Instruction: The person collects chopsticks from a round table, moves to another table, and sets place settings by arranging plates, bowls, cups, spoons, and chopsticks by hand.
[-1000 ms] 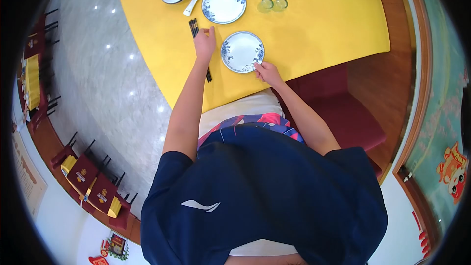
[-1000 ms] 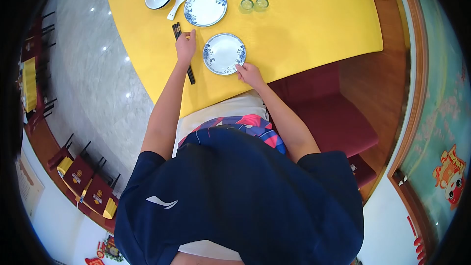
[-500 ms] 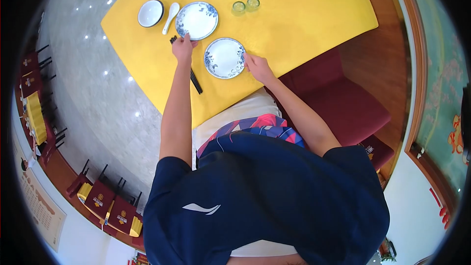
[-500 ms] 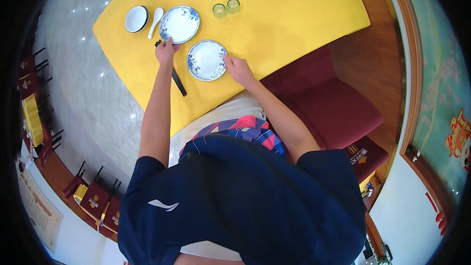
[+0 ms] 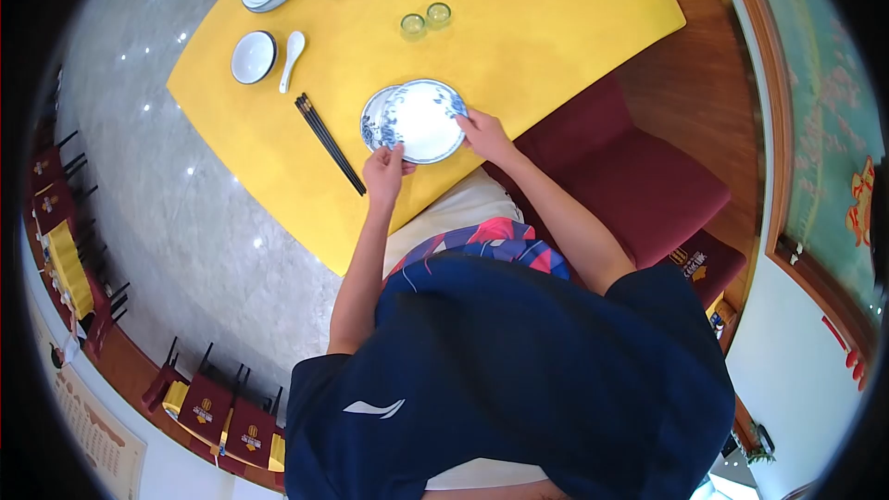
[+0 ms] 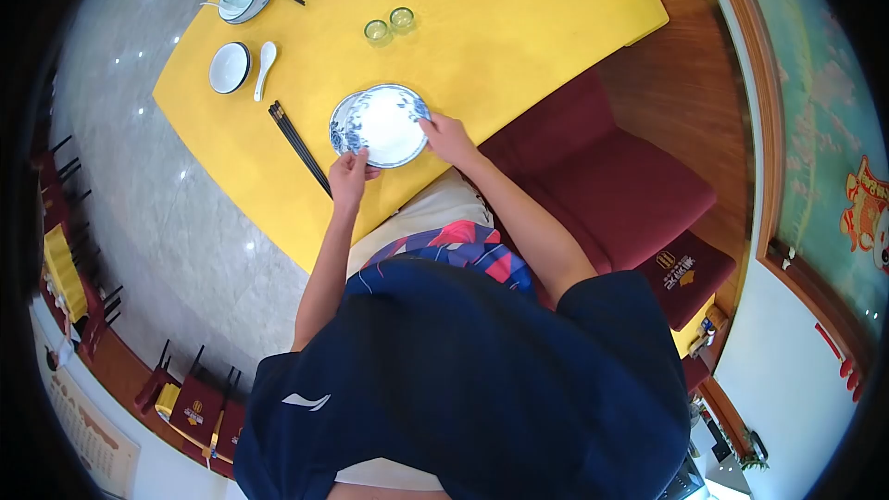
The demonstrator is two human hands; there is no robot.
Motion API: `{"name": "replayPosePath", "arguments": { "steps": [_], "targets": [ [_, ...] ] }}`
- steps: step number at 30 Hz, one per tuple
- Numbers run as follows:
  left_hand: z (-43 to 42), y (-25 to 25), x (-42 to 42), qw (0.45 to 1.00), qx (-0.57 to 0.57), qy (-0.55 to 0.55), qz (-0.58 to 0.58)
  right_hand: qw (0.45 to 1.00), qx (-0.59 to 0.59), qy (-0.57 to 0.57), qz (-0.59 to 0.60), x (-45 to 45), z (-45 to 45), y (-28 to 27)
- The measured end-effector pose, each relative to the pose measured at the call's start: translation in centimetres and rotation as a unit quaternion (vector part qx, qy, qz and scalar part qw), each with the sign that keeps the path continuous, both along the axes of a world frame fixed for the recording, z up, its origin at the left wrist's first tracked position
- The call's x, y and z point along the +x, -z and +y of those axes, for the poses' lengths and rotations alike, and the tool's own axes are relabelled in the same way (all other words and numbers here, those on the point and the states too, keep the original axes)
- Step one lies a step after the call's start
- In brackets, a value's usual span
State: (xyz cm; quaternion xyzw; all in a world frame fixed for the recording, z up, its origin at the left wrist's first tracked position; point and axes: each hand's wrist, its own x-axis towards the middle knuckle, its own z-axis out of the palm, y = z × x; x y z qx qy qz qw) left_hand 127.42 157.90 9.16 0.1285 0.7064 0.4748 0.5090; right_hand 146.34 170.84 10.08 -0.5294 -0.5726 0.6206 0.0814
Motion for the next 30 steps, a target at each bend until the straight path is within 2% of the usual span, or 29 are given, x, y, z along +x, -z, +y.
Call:
{"name": "replayPosePath", "arguments": {
  "steps": [3,7,9,11,13,15,16,18,19,21,24,25,27,30],
  "targets": [
    [1.8,0.5,2.4,0.998,0.011,0.053,-0.013,0.998,-0.022,-0.015,-0.052,4.7,0.6,0.6],
    [5.2,-0.6,4.9,0.988,0.013,0.148,-0.041,0.979,-0.129,0.138,0.074,9.4,2.5,1.7],
    [7.0,-0.8,5.9,0.984,0.04,0.159,-0.074,0.969,-0.115,0.192,0.105,10.7,4.0,2.1],
    [7.7,-0.5,6.2,0.979,0.035,0.194,-0.053,0.966,-0.066,0.236,0.081,11.4,5.9,3.0],
    [7.8,-0.3,6.0,0.964,0.035,0.258,0.043,0.959,-0.023,0.275,0.059,12.3,8.4,4.5],
    [7.0,0.3,5.3,0.96,0.04,0.27,0.066,0.922,0.016,0.378,0.083,13.2,11.3,6.5],
    [6.5,0.5,4.9,0.955,0.044,0.278,0.09,0.921,0.016,0.38,0.084,13.8,12.8,7.5],
    [5.3,0.5,3.9,0.953,0.024,0.282,0.106,0.872,0.028,0.476,0.113,14.9,15.7,9.4],
    [4.8,0.8,3.2,0.951,0.007,0.283,0.121,0.871,0.025,0.476,0.118,15.2,17.2,9.9],
    [3.3,1.8,2.0,0.955,-0.007,0.271,0.12,0.818,-0.02,0.559,0.129,15.7,19.4,10.8],
    [1.5,3.1,0.8,0.966,-0.026,0.235,0.102,0.791,-0.03,0.6,0.116,15.5,21.9,10.4],
    [1.2,3.2,0.7,0.973,-0.031,0.212,0.088,0.791,-0.033,0.6,0.117,15.5,22.4,9.9],
    [0.7,3.5,0.4,0.974,-0.02,0.195,0.112,0.803,-0.022,0.595,-0.025,15.3,23.4,9.5],
    [0.0,4.3,-0.1,0.973,-0.014,0.182,0.14,0.826,-0.049,0.557,-0.069,16.5,24.2,9.8]
  ]
}}
